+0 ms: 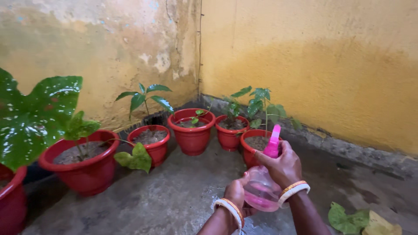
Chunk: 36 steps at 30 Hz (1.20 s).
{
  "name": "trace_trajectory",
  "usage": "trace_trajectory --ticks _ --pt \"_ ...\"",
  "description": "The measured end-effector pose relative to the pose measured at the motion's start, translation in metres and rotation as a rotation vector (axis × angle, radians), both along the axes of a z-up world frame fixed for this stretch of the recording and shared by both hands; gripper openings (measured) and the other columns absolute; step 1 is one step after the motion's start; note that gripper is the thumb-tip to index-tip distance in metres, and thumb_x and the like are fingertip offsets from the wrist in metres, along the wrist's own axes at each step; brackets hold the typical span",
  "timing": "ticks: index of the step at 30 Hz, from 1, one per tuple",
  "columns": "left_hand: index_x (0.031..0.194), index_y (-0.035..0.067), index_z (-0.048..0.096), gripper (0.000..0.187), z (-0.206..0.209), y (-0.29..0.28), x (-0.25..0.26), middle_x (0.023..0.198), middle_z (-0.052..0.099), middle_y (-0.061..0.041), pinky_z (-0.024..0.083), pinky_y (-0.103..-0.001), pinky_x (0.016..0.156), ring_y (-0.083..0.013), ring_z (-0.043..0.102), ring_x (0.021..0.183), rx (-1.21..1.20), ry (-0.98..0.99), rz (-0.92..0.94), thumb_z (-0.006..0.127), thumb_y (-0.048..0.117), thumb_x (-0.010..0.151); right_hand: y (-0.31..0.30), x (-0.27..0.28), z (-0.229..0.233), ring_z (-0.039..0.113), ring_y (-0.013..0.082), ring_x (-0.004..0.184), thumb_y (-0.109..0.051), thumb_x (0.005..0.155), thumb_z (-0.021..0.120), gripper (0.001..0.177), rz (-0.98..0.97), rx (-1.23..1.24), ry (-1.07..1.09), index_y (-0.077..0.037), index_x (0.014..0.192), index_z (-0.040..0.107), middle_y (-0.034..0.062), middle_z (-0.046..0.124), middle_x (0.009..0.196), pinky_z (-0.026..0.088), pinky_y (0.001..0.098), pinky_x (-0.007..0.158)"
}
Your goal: The person waters various potted plants by hand using a spray bottle, spraying the leaves and soil of different plants in red pots one at a time.
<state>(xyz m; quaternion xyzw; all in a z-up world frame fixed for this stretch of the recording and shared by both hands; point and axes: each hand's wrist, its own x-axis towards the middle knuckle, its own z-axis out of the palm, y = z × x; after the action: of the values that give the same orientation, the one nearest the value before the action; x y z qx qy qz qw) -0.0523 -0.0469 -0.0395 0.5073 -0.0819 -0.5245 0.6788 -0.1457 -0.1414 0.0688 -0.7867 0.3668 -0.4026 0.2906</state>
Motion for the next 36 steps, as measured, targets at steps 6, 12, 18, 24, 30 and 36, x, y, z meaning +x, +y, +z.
trace_trajectory --ticks 6,12,18,24,30,36 --pt "0.106 0.015 0.073 0.046 -0.008 -0.013 -0.007 0.085 0.074 -0.004 0.049 -0.031 0.054 -0.0161 0.064 0.066 0.002 -0.003 0.017 0.054 0.057 0.099 -0.009 -0.005 -0.017 0.075 0.0229 0.083 -0.048 0.070 0.085 0.063 -0.017 0.060 -0.057 -0.005 0.113 0.068 0.0113 0.078 0.092 0.057 0.0399 0.078" --pt "0.106 0.018 0.071 0.043 -0.013 -0.010 -0.009 0.086 0.075 -0.003 0.048 -0.033 0.055 -0.0168 0.067 0.068 -0.017 -0.002 0.014 0.053 0.056 0.099 -0.011 -0.004 -0.024 0.075 0.0224 0.084 -0.049 0.070 0.085 0.063 0.018 0.062 -0.081 -0.006 0.114 0.069 0.0106 0.078 0.093 0.057 0.0388 0.078" --pt "0.111 0.018 0.071 0.044 -0.015 -0.010 -0.009 0.090 0.077 -0.002 0.052 -0.030 0.058 -0.0147 0.070 0.072 0.021 0.026 -0.025 0.049 0.054 0.100 -0.007 -0.008 -0.026 0.076 0.0234 0.087 -0.047 0.067 0.085 0.057 -0.009 0.053 -0.077 -0.008 0.108 0.074 0.0108 0.079 0.096 0.057 0.0398 0.080" --pt "0.109 0.017 0.072 0.051 -0.015 -0.010 -0.018 0.085 0.075 -0.001 0.046 -0.029 0.053 -0.0140 0.065 0.068 -0.042 0.017 -0.103 0.046 0.061 0.100 -0.012 -0.019 -0.028 0.075 0.0279 0.088 -0.050 0.066 0.087 0.063 -0.105 -0.002 -0.021 -0.006 0.108 0.069 0.0132 0.077 0.095 0.056 0.0425 0.078" --pt "0.107 0.018 0.072 0.048 -0.008 -0.017 -0.030 0.088 0.075 -0.002 0.050 -0.031 0.059 -0.0158 0.067 0.073 0.050 -0.019 -0.068 0.050 0.060 0.098 -0.015 -0.028 -0.030 0.074 0.0277 0.088 -0.053 0.068 0.084 0.065 -0.096 -0.025 -0.075 -0.007 0.111 0.068 0.0128 0.075 0.098 0.056 0.0426 0.078" --pt "0.108 0.020 0.071 0.045 -0.011 -0.019 -0.034 0.093 0.077 -0.001 0.054 -0.031 0.062 -0.0158 0.069 0.077 0.062 0.004 -0.088 0.050 0.058 0.097 -0.014 -0.036 -0.028 0.075 0.0242 0.087 -0.052 0.068 0.085 0.064 -0.062 0.023 -0.089 -0.007 0.110 0.069 0.0110 0.076 0.097 0.057 0.0396 0.078"
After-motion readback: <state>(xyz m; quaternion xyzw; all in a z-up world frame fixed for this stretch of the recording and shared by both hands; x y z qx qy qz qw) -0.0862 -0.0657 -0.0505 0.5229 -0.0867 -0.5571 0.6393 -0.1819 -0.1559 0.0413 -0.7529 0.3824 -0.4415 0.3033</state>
